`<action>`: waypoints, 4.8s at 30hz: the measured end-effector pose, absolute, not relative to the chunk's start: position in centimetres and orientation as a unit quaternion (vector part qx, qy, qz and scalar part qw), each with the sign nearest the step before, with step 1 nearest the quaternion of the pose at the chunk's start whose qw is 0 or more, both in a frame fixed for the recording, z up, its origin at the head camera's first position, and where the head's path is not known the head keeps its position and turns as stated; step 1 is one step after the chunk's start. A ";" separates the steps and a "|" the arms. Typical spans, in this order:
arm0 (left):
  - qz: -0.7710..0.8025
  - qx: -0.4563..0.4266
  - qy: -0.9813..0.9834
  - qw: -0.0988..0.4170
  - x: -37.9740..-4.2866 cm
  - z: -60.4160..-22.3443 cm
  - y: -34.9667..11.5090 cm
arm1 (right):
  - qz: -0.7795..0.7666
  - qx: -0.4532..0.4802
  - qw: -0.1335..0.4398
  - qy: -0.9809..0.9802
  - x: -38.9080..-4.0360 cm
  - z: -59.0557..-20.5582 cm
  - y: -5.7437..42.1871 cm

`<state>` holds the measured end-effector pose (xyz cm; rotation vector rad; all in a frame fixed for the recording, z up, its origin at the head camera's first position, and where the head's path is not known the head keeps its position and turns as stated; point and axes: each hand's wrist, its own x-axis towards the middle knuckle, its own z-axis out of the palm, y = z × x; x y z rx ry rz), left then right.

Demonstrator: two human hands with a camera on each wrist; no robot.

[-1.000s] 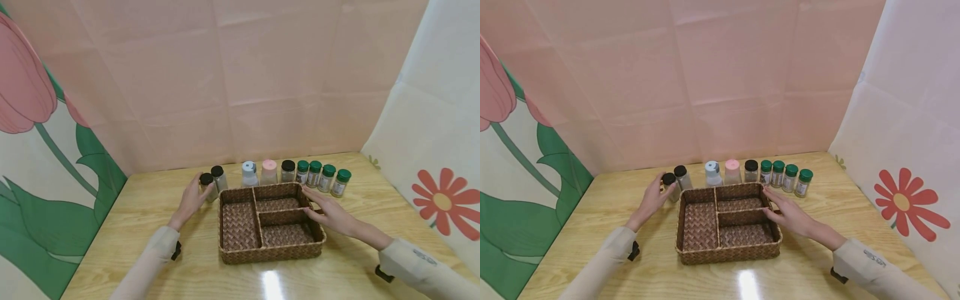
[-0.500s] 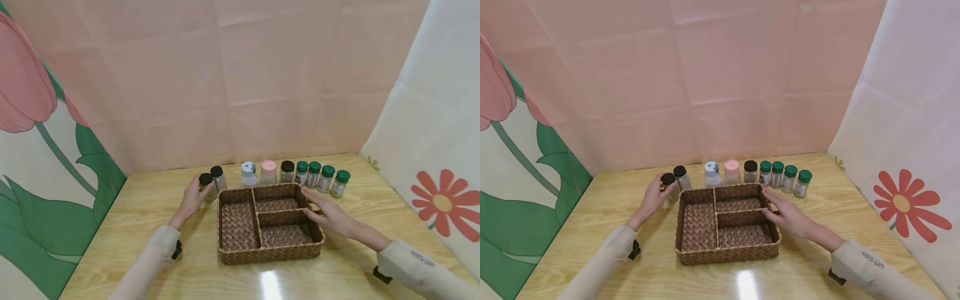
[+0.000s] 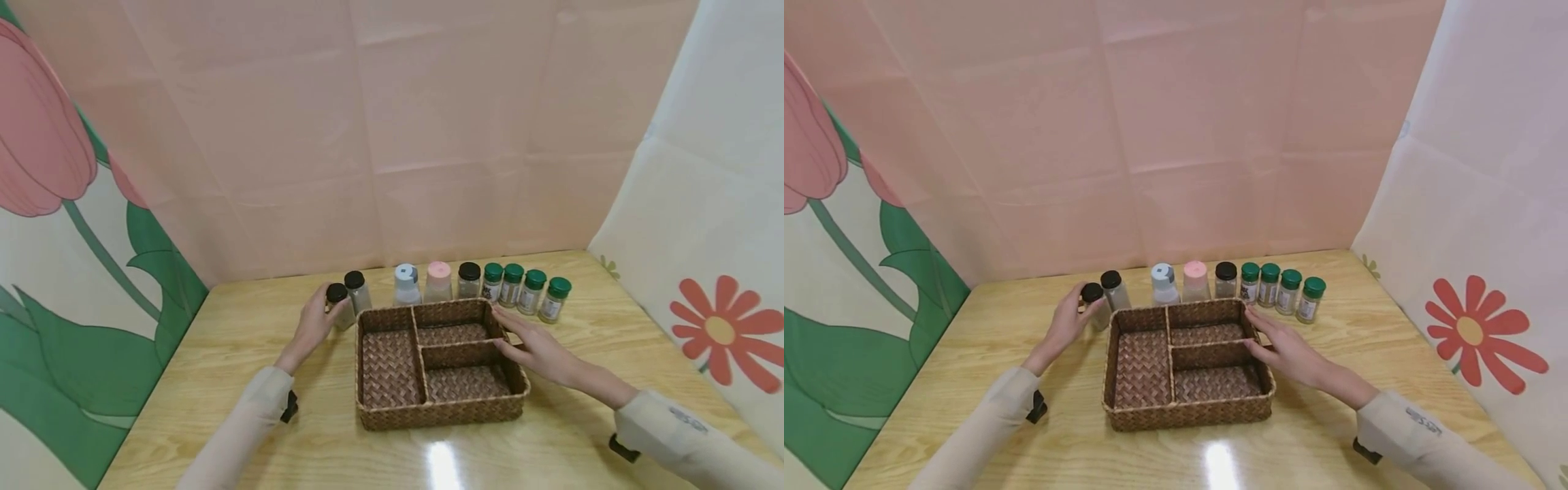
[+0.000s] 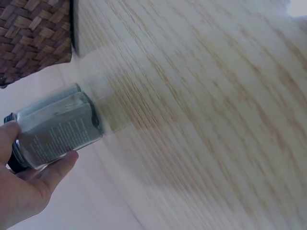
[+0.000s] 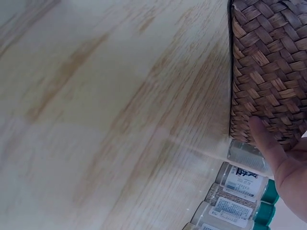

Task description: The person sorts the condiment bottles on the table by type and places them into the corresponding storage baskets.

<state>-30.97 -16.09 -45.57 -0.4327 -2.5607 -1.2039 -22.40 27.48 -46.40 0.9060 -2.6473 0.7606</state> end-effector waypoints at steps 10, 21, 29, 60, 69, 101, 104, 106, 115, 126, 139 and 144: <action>-0.413 -0.155 -0.887 0.134 -30.7 -45.4 -16.3 | 0.264 0.316 0.122 -0.903 -22.1 -46.0 27.3; -0.414 -0.160 -0.888 0.125 -30.7 -44.4 -17.1 | 0.267 0.324 0.125 -0.899 -22.1 -46.0 27.2; -0.396 -0.172 -0.892 0.135 -30.2 -43.0 -17.5 | 0.266 0.321 0.126 -0.900 -21.9 -46.0 27.2; -0.418 -0.203 -0.872 0.153 -28.4 -38.7 -17.7 | 0.295 0.320 0.105 -0.894 -22.5 -46.5 27.4; -0.426 -0.232 -0.858 0.166 -28.0 -37.9 -16.7 | 0.297 0.315 0.099 -0.896 -22.6 -46.6 27.5; -0.476 -0.331 -0.814 0.043 -27.5 -37.1 -13.6 | 0.302 0.317 0.101 -0.894 -22.7 -46.5 27.5; -0.475 -0.321 -0.818 0.033 -27.5 -37.4 -13.4 | 0.305 0.319 0.101 -0.892 -22.7 -46.6 27.5; -0.476 -0.314 -0.821 0.027 -27.5 -37.7 -13.3 | 0.306 0.319 0.101 -0.891 -22.7 -46.6 27.5; -0.477 -0.335 -0.812 0.013 -28.0 -39.2 -12.4 | 0.303 0.319 0.108 -0.892 -22.6 -46.6 27.8; -0.482 -0.368 -0.794 0.020 -28.4 -40.9 -11.7 | 0.300 0.325 0.119 -0.889 -22.6 -46.6 27.6; -0.460 -0.371 -0.806 0.009 -28.7 -41.9 -11.9 | 0.294 0.329 0.124 -0.889 -22.5 -46.6 27.3; -0.430 -0.363 -0.827 0.016 -28.8 -42.1 -11.7 | 0.291 0.330 0.124 -0.890 -22.5 -46.5 27.3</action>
